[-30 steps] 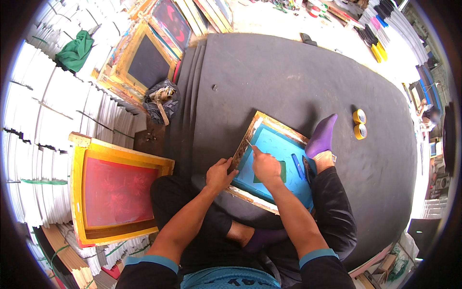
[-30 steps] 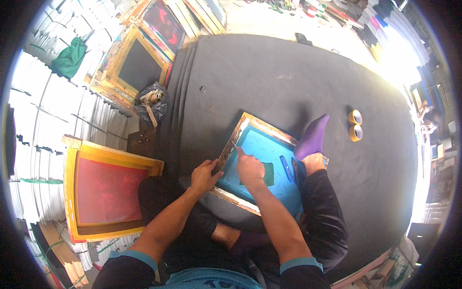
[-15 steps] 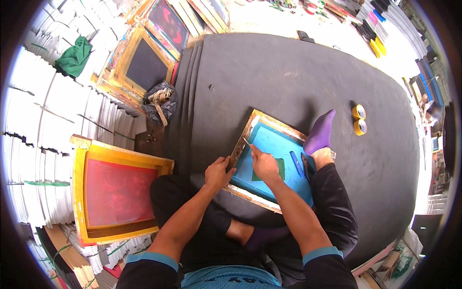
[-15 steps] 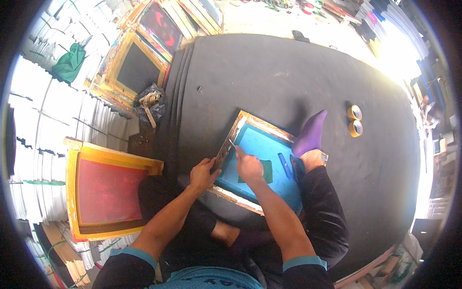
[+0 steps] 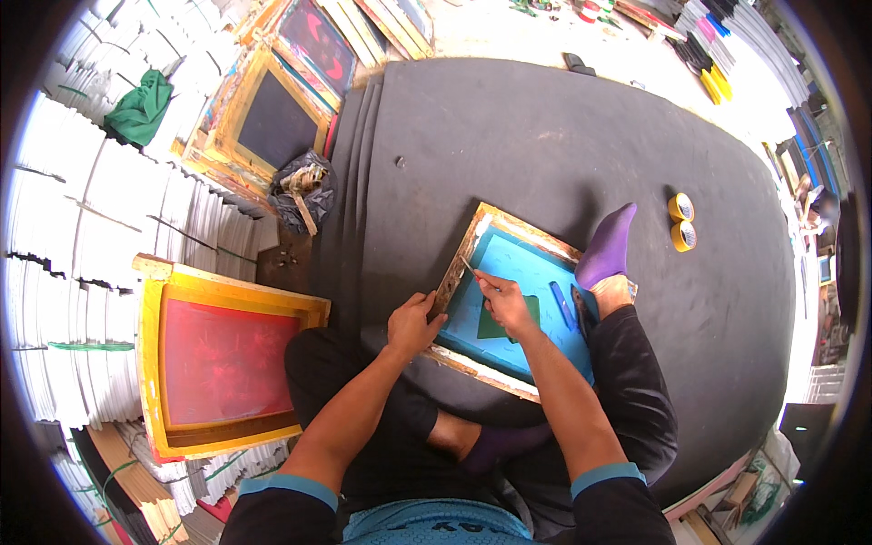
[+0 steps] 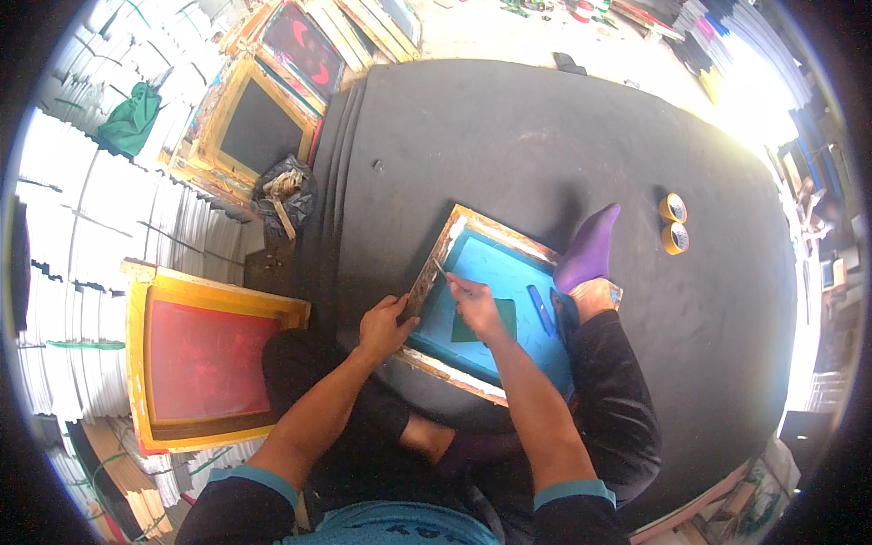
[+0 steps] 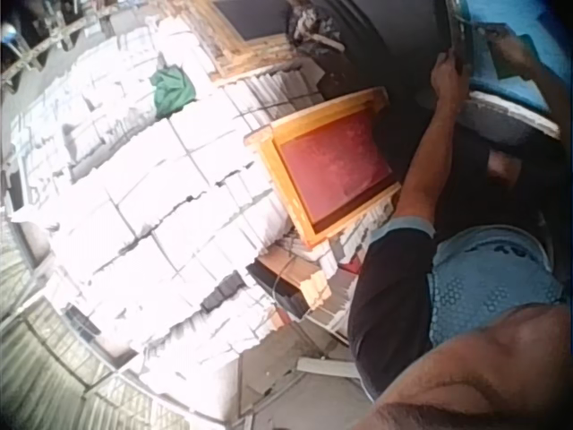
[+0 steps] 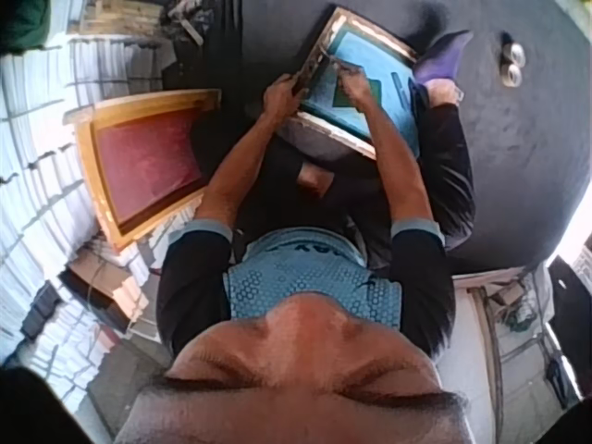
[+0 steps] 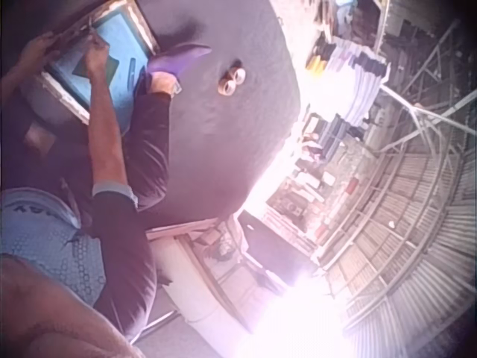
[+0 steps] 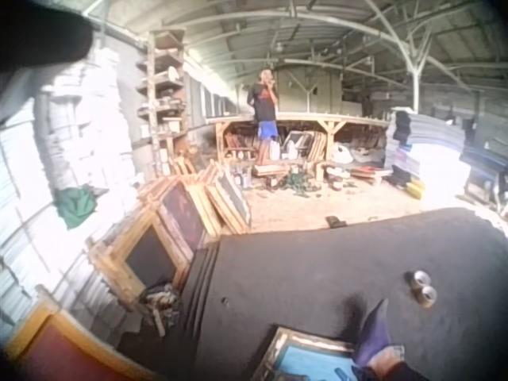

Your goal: The person sits on the floor and uses a screwdriver to remove screws from a wooden screen printing frame. They then use a utility knife to scrape material from the frame edges and handle a green stencil piece. The person continues to scrape and adjust the frame while seated.

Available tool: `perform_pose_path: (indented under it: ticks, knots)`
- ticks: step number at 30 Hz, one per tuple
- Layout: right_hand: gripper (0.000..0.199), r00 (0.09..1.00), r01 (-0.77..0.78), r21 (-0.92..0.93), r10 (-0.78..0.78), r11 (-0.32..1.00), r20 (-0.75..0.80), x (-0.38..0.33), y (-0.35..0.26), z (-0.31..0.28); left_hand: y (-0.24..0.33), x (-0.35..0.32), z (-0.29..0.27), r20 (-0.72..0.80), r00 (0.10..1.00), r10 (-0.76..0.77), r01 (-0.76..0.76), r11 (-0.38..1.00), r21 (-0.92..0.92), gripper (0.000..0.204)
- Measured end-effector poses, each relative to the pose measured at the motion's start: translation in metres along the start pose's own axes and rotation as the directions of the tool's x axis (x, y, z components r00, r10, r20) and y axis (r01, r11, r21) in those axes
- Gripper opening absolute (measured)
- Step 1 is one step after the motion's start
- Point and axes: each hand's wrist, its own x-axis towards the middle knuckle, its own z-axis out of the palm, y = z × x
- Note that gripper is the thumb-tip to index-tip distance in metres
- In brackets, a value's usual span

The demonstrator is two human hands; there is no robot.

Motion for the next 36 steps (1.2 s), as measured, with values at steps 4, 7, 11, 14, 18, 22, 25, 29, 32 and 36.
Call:
perform_pose_path:
  ticks: [4,7,11,14,18,22,25,29,32,36]
  knots:
    - [0.035,0.956,0.24,-0.474,-0.29,0.847,-0.034,0.0,0.001,0.008,-0.004,-0.002,-0.004,0.012,1.0,-0.024,0.024,1.0,0.015,0.058]
    - [0.038,0.963,0.246,-0.356,-0.27,0.901,-0.017,0.015,0.022,-0.001,0.004,0.002,-0.002,0.019,1.0,-0.002,0.002,1.0,0.011,0.059]
    - [0.037,0.819,-0.551,0.479,0.335,0.683,0.465,0.027,0.007,-0.025,-0.001,0.001,-0.005,0.054,0.998,-0.038,0.039,0.999,-0.001,0.06]
    - [0.035,0.802,-0.595,0.524,0.405,0.609,0.44,0.017,-0.016,-0.019,-0.002,0.001,-0.006,0.048,0.998,-0.045,0.045,0.999,0.005,0.06]
    - [0.034,0.998,-0.07,-0.039,0.069,0.997,-0.008,0.002,-0.015,-0.012,-0.001,0.001,-0.003,0.031,0.999,-0.037,0.037,0.999,-0.011,0.06]
    - [0.033,0.942,0.186,-0.51,-0.3,0.84,-0.151,-0.001,-0.01,-0.006,0.001,0.002,-0.004,0.047,0.997,-0.061,0.061,0.998,0.006,0.06]
    - [0.032,0.964,0.102,-0.583,-0.226,0.806,-0.143,-0.008,-0.032,0.001,-0.001,0.0,-0.005,0.029,0.998,-0.06,0.06,0.998,0.001,0.06]
    - [0.032,0.963,0.094,-0.631,-0.232,0.77,-0.139,-0.009,-0.038,0.002,0.004,0.001,-0.006,0.052,0.996,-0.077,0.079,0.997,-0.025,0.059]
    - [0.033,0.961,0.102,-0.644,-0.242,0.758,-0.133,-0.01,-0.04,0.003,0.005,0.001,-0.008,0.063,0.994,-0.093,0.095,0.995,-0.023,0.059]
    - [0.033,0.959,0.105,-0.633,-0.246,0.767,-0.138,-0.01,-0.042,0.004,0.005,0.001,-0.01,0.069,0.994,-0.09,0.092,0.995,-0.024,0.059]
